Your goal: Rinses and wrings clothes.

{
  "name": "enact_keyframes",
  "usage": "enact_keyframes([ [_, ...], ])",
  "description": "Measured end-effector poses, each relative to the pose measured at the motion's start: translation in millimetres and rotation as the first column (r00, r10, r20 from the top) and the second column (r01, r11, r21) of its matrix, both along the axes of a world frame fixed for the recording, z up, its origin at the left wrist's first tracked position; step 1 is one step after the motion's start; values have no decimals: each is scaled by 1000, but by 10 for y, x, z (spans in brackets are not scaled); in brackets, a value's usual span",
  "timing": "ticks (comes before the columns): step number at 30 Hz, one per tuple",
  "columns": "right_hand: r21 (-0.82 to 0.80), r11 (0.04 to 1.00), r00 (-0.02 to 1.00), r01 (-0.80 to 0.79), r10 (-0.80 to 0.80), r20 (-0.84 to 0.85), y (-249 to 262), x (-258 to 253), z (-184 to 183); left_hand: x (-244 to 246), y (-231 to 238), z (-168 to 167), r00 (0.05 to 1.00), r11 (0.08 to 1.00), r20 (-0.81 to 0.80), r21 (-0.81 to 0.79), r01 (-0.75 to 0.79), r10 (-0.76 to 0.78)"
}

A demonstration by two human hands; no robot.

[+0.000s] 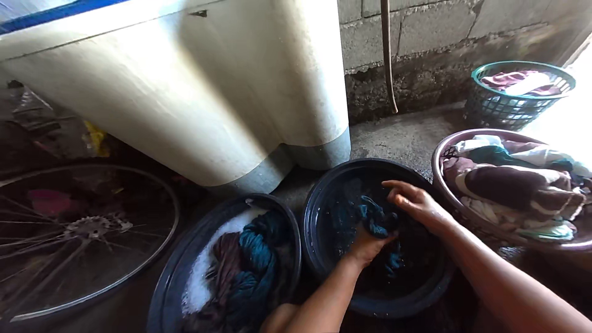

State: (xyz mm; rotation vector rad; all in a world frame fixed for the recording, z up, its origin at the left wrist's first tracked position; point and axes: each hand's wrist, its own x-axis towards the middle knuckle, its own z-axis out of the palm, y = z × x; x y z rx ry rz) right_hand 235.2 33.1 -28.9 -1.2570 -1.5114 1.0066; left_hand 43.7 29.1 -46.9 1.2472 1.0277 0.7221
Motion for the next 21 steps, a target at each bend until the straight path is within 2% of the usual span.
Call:
enact_keyframes([
  [1, -74, 989, 984, -129, 118, -136, -10, -43, -144, -6, -12, 31, 999, 1000, 47, 7, -22, 22],
  [3, -110, 924, 845, -366, 280, -456, -74, -219, -422, -51, -11, 80, 991, 999, 128, 25, -48, 45],
  [5, -72, 886, 697, -458, 308, -647, -110, -384, -601, -119, 31, 137, 979, 994, 176, 3, -105, 103],
  [7, -90, 866, 695, -492, 328, -640, -72, -476, -612, -168, 87, 203, 962, 980, 186, -40, -196, 200],
  [9, -179, 883, 774, -434, 263, -576, -48, -578, -503, -175, 118, 233, 963, 971, 129, -22, -236, 237],
  [13, -360, 879, 884, -313, 131, -450, -56, -756, -421, -203, 149, 136, 968, 955, -196, 279, -97, 155],
  [15, -428, 853, 896, -298, 96, -433, -104, -797, -398, -269, 249, 48, 965, 915, -244, 403, 13, 94],
  [17, -531, 795, 902, -295, 49, -428, -146, -816, -407, -369, 404, -82, 978, 894, -206, 428, 130, -44],
  [19, -613, 738, 906, -282, -4, -422, -169, -806, -407, -430, 418, -33, 965, 936, -139, 248, 249, -220],
  [21, -600, 723, 892, -343, 50, -450, -135, -731, -399, -450, 500, -12, 924, 907, 30, 203, 369, -382],
])
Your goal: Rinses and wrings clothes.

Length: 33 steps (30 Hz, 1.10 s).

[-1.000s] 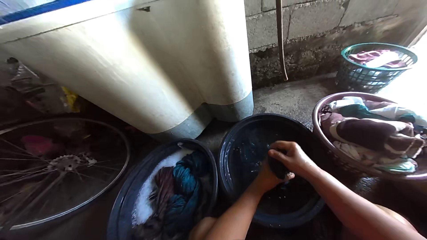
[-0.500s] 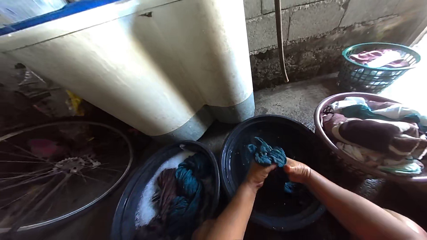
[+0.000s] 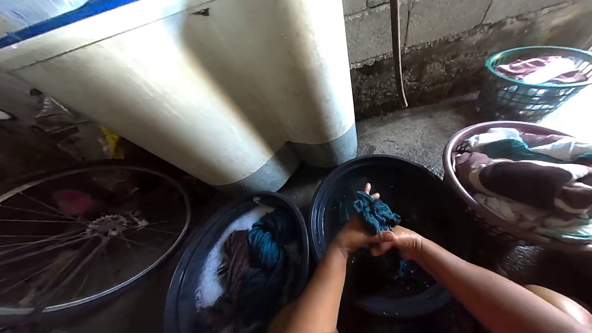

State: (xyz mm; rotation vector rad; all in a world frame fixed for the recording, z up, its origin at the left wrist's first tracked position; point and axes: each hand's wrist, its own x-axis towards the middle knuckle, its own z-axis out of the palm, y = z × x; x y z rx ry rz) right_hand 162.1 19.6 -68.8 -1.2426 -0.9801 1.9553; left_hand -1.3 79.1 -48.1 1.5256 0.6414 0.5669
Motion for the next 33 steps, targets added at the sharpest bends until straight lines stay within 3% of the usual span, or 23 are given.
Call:
enact_keyframes([
  [3, 71, 992, 989, -103, 110, -99, 55, 73, -39, 32, 87, 49, 963, 993, 246, -9, 118, -112],
  [6, 105, 977, 968, -184, 198, -152, 54, 95, -100, 34, 101, 45, 931, 981, 310, 33, 192, -192],
  [11, 228, 948, 918, -222, 282, -279, -38, 26, -248, 95, 62, 83, 936, 944, 176, 190, 271, -304],
  [14, 204, 964, 931, -172, 227, -287, -103, -42, -266, 138, -17, 108, 970, 923, 3, 306, 232, -245],
  [18, 129, 992, 1000, 3, -4, 7, -136, -126, -102, 160, -56, 38, 994, 922, -82, 375, 97, -72],
  [22, 177, 984, 989, 16, -42, 140, -94, -209, -90, 177, -80, -109, 985, 933, -145, 358, -37, 95],
  [27, 352, 932, 942, -84, -41, 334, -44, -245, -218, 238, -169, -60, 921, 907, -304, 407, -106, 244],
  [33, 379, 867, 735, -324, -21, 677, -77, -230, -216, 319, -256, -48, 850, 894, -403, 420, -157, 338],
])
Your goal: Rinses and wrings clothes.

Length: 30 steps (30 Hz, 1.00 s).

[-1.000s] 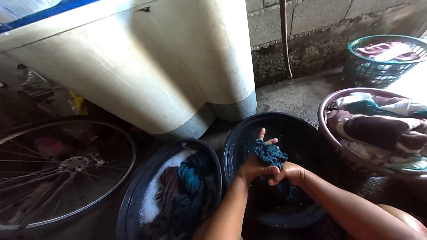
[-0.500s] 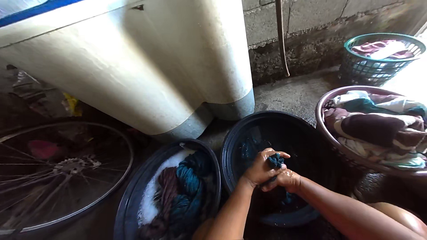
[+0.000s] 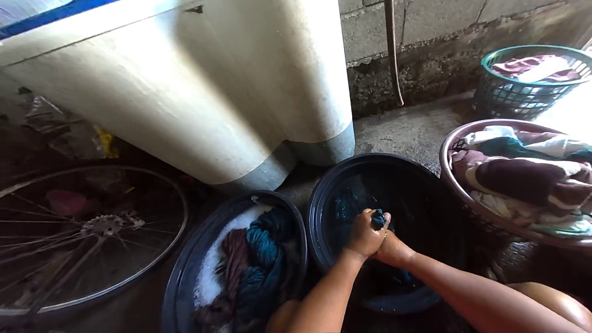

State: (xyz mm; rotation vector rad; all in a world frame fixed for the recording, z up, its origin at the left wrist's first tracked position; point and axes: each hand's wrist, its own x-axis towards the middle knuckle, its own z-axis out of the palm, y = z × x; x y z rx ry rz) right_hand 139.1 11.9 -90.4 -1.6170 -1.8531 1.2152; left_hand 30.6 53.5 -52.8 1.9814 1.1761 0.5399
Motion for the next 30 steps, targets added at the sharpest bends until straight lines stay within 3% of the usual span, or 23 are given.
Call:
enact_keyframes([
  [5, -63, 998, 969, 27, -11, 245, -82, -29, 6, 52, -79, -45, 993, 996, -79, -22, -86, 84],
  [8, -53, 992, 944, 119, -96, 315, -132, -80, -36, 81, -131, -83, 991, 991, -28, -25, -130, 129],
  [9, -13, 985, 947, 173, -163, 276, -124, -75, -95, 79, -135, -103, 992, 993, 51, -4, -119, 119],
  [11, 93, 930, 933, 355, -358, 22, -58, -30, -170, 40, -91, -122, 961, 995, 270, 72, -74, 52],
  [13, 107, 819, 797, 563, -504, -334, 54, 36, -79, -43, -14, -85, 927, 993, 374, 108, -48, 4],
  [15, 47, 696, 621, 717, -606, -498, 210, 145, 112, -111, -14, -125, 928, 992, 373, 106, -71, 27],
  [18, -60, 548, 389, 834, -662, -640, 365, 244, 353, -93, -220, -272, 970, 996, 230, 16, -89, 83],
  [20, -123, 513, 300, 850, -662, -687, 341, 172, 563, 3, -434, -389, 979, 994, 173, -20, -107, 109],
  [21, -128, 516, 286, 847, -646, -708, 295, 100, 661, 73, -522, -489, 964, 987, 228, 50, -154, 139],
  [24, 5, 601, 392, 799, -514, -763, 37, -168, 865, 264, -588, -565, 896, 934, 377, 171, -315, 233],
  [27, 206, 636, 563, 744, -430, -705, -224, -296, 883, 339, -550, -276, 800, 905, 471, 7, -426, 373],
  [29, 289, 656, 631, 697, -369, -682, -305, -281, 881, 289, -456, -128, 701, 916, 609, -118, -383, 372],
  [30, 355, 654, 683, 667, -347, -643, -307, -251, 870, 248, -413, -80, 711, 927, 617, -88, -365, 338],
])
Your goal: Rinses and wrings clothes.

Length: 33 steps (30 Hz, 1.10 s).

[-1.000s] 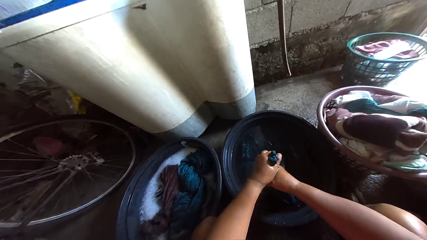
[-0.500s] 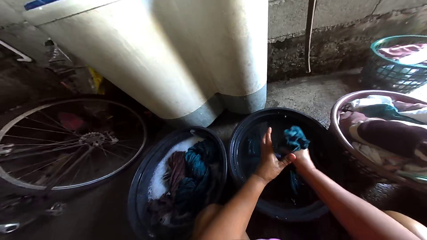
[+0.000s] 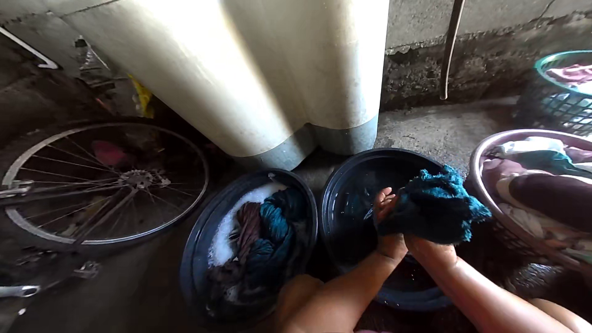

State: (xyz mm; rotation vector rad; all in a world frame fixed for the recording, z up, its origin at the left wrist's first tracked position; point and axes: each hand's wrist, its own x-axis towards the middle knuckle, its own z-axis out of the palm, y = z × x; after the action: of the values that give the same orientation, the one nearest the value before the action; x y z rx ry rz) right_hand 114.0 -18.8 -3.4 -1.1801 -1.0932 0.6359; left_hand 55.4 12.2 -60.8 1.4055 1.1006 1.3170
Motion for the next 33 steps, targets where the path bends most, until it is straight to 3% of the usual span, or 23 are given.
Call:
enact_keyframes([
  [2, 43, 999, 992, -7, 1, 128, 32, 75, -44, -69, 46, 14, 988, 993, -156, 117, 35, -16],
  [5, -21, 970, 927, -240, 223, -301, 141, 186, -152, -165, 30, -13, 874, 979, -465, 63, 194, -143],
  [8, -81, 932, 882, -355, 305, -358, 199, 254, -201, -239, 51, -12, 862, 956, -423, -37, 291, -279],
  [10, -156, 913, 906, -376, 328, -267, 205, 285, -168, -283, 75, 82, 804, 919, -447, -154, 363, -393],
  [12, -210, 905, 928, -369, 369, -39, 202, 329, -163, -323, 110, 99, 703, 861, -498, -265, 435, -508],
  [14, -216, 894, 892, -392, 427, 151, 209, 368, -154, -364, 143, -77, 631, 812, -513, -319, 489, -582],
  [15, -229, 875, 868, -427, 468, 168, 208, 384, -131, -394, 152, -217, 621, 794, -497, -324, 514, -605],
  [17, -289, 784, 797, -550, 596, 101, 202, 439, -49, -457, 186, -434, 540, 734, -502, -394, 553, -676],
  [19, -410, 577, 659, -707, 747, -87, 237, 517, 67, -515, 183, -112, 345, 624, -520, -633, 459, -781],
  [20, -427, 468, 581, -774, 792, -185, 274, 544, 66, -506, 171, 45, 296, 569, -488, -740, 359, -821],
  [21, -384, 421, 539, -822, 793, -284, 306, 569, -14, -503, 120, 214, 325, 548, -453, -772, 324, -830],
  [22, -276, 453, 530, -848, 749, -397, 328, 595, -173, -523, 49, 352, 404, 558, -405, -720, 413, -820],
  [23, -161, 542, 540, -825, 672, -507, 344, 619, -361, -526, 59, 307, 447, 539, -311, -594, 597, -838],
  [24, -81, 651, 552, -754, 563, -615, 366, 616, -518, -481, 137, 150, 428, 454, -168, -476, 753, -888],
  [25, -63, 721, 556, -691, 473, -683, 389, 609, -606, -424, 183, 94, 407, 400, -80, -425, 812, -910],
  [26, -21, 695, 497, -719, 494, -713, 431, 625, -696, -405, 204, 91, 397, 375, -25, -389, 841, -917],
  [27, 54, 596, 390, -801, 589, -708, 456, 635, -735, -413, 216, 130, 398, 372, 12, -334, 866, -917],
  [28, 61, 524, 344, -850, 638, -689, 443, 600, -663, -446, 224, 197, 421, 395, 46, -270, 878, -906],
  [29, -16, 532, 396, -847, 610, -686, 368, 531, -510, -501, 226, 289, 454, 427, 92, -221, 877, -886],
  [31, -49, 455, 365, -889, 640, -676, 313, 494, -390, -632, 229, 431, 546, 523, 253, -158, 838, -799],
  [33, 101, 317, 207, -943, 795, -570, 459, 488, -592, -743, 261, 534, 607, 613, 412, -136, 778, -679],
])
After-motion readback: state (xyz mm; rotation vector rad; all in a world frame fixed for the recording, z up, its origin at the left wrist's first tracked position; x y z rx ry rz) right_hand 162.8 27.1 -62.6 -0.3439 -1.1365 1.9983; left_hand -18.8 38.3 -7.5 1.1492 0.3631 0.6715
